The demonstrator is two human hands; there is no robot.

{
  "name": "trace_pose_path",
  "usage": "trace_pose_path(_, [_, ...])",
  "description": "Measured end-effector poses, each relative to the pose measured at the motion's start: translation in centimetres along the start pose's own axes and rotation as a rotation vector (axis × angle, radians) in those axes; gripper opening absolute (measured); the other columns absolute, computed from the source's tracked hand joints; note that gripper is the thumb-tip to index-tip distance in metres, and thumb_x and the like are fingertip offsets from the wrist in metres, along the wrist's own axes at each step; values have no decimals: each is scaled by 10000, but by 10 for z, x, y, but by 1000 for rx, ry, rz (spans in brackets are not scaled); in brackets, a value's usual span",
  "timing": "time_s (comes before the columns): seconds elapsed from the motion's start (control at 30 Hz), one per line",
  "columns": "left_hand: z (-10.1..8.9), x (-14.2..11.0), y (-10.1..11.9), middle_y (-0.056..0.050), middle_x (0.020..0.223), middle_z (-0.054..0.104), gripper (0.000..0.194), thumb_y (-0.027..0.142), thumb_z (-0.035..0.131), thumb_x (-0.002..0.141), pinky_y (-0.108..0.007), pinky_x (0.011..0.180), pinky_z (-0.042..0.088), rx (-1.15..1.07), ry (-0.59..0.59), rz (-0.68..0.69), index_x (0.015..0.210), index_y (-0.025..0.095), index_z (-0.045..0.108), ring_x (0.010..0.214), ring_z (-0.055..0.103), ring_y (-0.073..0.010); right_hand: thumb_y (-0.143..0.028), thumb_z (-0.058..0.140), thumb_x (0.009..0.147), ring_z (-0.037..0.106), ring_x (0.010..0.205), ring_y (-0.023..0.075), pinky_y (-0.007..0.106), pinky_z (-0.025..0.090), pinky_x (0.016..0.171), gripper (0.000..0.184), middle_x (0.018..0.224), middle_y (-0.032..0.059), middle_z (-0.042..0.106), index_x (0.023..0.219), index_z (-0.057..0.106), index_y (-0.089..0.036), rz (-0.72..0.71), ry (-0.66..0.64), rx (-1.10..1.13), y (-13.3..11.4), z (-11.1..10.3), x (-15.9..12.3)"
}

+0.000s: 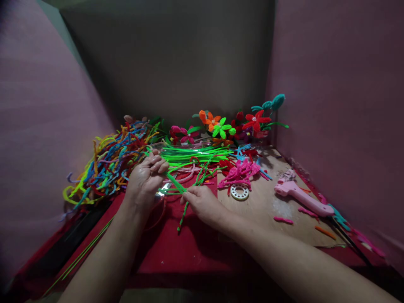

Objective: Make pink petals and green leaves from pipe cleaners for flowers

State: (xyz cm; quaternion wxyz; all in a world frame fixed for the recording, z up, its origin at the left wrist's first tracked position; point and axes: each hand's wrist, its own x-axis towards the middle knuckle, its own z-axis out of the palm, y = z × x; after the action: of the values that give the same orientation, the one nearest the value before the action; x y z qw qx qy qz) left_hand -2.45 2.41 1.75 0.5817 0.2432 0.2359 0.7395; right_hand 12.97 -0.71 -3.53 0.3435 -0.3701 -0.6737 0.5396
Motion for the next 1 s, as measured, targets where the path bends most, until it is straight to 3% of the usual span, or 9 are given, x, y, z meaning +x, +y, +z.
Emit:
trace_pose_path(0.27, [4,-2,12,89,429,267,220,-23,369,786,-164,313,158,73,66,-22,679,146,462,293,209,-26,-200,455,792,423,581,113,239,303,580,210,574,-22,470,594,516,-171,-138,-41,-100,5,2,0])
trace_pose_path(0.73, [1,-5,18,94,410,270,233,-47,365,760,-165,295,157,55,33,40,698,130,503,280,217,-23,-198,465,776,408,560,105,240,308,565,218,546,-24,448,561,497,-172,-154,-65,-20,-1,9,-7])
trace_pose_path(0.8, [1,-3,14,81,425,349,213,-16,378,794,-148,319,241,28,-10,54,730,126,525,301,289,-23,-177,479,757,374,514,93,235,294,530,214,506,-35,409,545,496,-170,-126,-39,13,-6,7,-5])
trace_pose_path(0.87, [0,-3,5,32,525,514,146,90,425,837,-161,419,383,58,-95,17,798,121,562,407,457,-45,-175,477,755,320,455,79,227,258,470,208,467,-50,358,548,493,-171,-82,-18,85,-7,4,-3])
trace_pose_path(0.93, [-2,-5,-7,-44,696,634,153,219,490,839,-228,560,475,178,-177,-86,857,113,599,594,592,-109,-219,461,779,260,396,68,219,200,409,200,436,-69,308,586,494,-176,-26,-9,218,-5,1,-1])
trace_pose_path(1.0, [-5,-9,-18,-90,783,668,183,256,564,796,-279,667,491,334,-236,-187,857,97,630,719,631,-160,-302,458,802,217,356,59,210,159,370,210,414,-86,282,637,497,-178,1,-7,358,1,0,2])
